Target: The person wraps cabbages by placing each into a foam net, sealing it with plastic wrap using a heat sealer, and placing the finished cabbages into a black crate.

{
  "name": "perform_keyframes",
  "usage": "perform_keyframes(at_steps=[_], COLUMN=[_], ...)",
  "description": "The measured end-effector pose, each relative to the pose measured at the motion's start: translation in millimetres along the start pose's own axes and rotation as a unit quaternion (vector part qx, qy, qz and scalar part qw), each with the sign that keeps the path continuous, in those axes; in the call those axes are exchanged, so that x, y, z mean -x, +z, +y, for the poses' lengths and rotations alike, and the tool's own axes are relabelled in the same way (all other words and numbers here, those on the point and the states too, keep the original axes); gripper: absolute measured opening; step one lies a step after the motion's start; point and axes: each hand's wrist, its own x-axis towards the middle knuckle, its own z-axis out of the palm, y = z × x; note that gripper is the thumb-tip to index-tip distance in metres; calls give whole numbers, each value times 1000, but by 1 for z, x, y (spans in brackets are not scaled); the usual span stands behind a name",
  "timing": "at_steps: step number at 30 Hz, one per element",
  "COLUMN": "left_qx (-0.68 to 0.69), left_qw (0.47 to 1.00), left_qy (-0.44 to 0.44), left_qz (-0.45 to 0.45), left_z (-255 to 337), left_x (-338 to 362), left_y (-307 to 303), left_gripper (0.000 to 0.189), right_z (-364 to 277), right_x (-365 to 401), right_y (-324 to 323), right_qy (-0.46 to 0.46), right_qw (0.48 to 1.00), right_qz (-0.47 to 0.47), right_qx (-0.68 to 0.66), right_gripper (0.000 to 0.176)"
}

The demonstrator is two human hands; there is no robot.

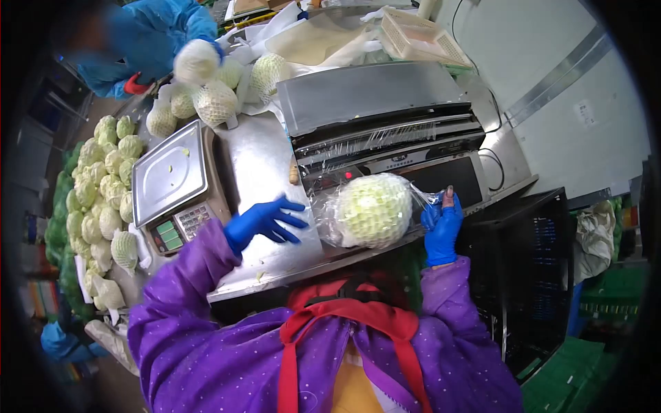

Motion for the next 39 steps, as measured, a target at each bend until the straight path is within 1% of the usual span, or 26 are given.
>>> perform_keyframes(at_steps=[2, 3, 4, 5, 6, 7, 8, 10, 12, 13, 14, 16, 18, 19, 20, 22, 25, 28, 29, 31, 32, 33, 34, 36, 38, 39], left_qx=[15, 21, 26, -10, -51, -92, -133, -23, 197, 285, 299, 304, 226, 150, 116, 15, 187, 318, 335, 305, 290, 166, 84, -82, -117, -139], left_qw=[998, 988, 970, 949, 925, 893, 857, 812, 799, 786, 784, 788, 825, 853, 845, 818, 799, 777, 773, 759, 752, 747, 735, 693, 715, 718], left_qy=[64, 147, 228, 251, 284, 315, 342, 392, 361, 350, 344, 342, 324, 303, 328, 328, 359, 322, 310, 319, 325, 352, 347, 326, 272, 247], left_qz=[6, 45, 84, 190, 248, 307, 363, 432, 440, 423, 421, 412, 403, 397, 405, 473, 444, 438, 440, 478, 495, 539, 576, 637, 633, 636], left_z=[-49, -64, -73, -77, -77, -78, -80, -83, -80, -78, -76, -82, -103, -112, -116, -88, -84, -82, -78, -81, -85, -98, -107, -117, -122, -124], left_x=[-21, -25, -30, -32, -37, -42, -46, -69, -76, -74, -68, -61, -63, -66, -73, -72, -87, -78, -73, -80, -86, -98, -109, -126, -142, -153], left_y=[25, 47, 66, 81, 87, 91, 96, 91, 83, 79, 75, 77, 86, 91, 99, 107, 87, 88, 91, 83, 76, 63, 53, 38, 34, 35], left_gripper=[48, 50, 53, 49, 42, 36, 30, 8, 4, 10, 13, 12, 13, 16, 16, 13, 9, 10, 14, 14, 14, 14, 13, 13, 13, 14], right_z=[-1, 3, 4, 6, 8, 3, 5, 8, 8, 7, 6, 4, 5, 4, 5, 12, 17, 11, 9, 3, 8, 19, 29, 52, 65, 72], right_x=[-2, -1, 0, 1, 2, 5, 7, 9, 5, 3, 1, 0, -2, -2, 0, 2, 2, -1, -4, -2, -8, -19, -29, -45, -45, -48], right_y=[12, 14, 17, 20, 23, 23, 25, 30, 26, 24, 24, 21, 22, 26, 28, 27, 26, 23, 18, 18, 11, 0, -8, -14, -1, 5], right_qy=[10, -20, -22, -22, -21, 21, 19, 12, 6, 2, 7, 21, 23, 23, 24, 36, 27, -5, -11, -10, -36, -64, -92, -207, -193, -198], right_qw=[999, 998, 998, 998, 998, 999, 998, 997, 996, 995, 996, 996, 995, 994, 993, 993, 994, 989, 987, 983, 978, 972, 964, 891, 849, 785], right_qz=[29, -8, -1, 6, 12, -33, -37, -47, -38, -31, -19, 4, -5, -5, -4, -19, -25, 5, 9, 21, 21, 21, 21, 0, -47, -73], right_qx=[36, 59, 57, 56, 54, 28, 38, 57, 81, 93, 91, 91, 95, 103, 112, 110, 107, 149, 163, 181, 203, 226, 247, 403, 491, 582], right_gripper=[30, 30, 31, 31, 31, 33, 34, 35, 36, 36, 36, 36, 35, 35, 35, 35, 35, 35, 34, 35, 34, 34, 33, 35, 26, 24])
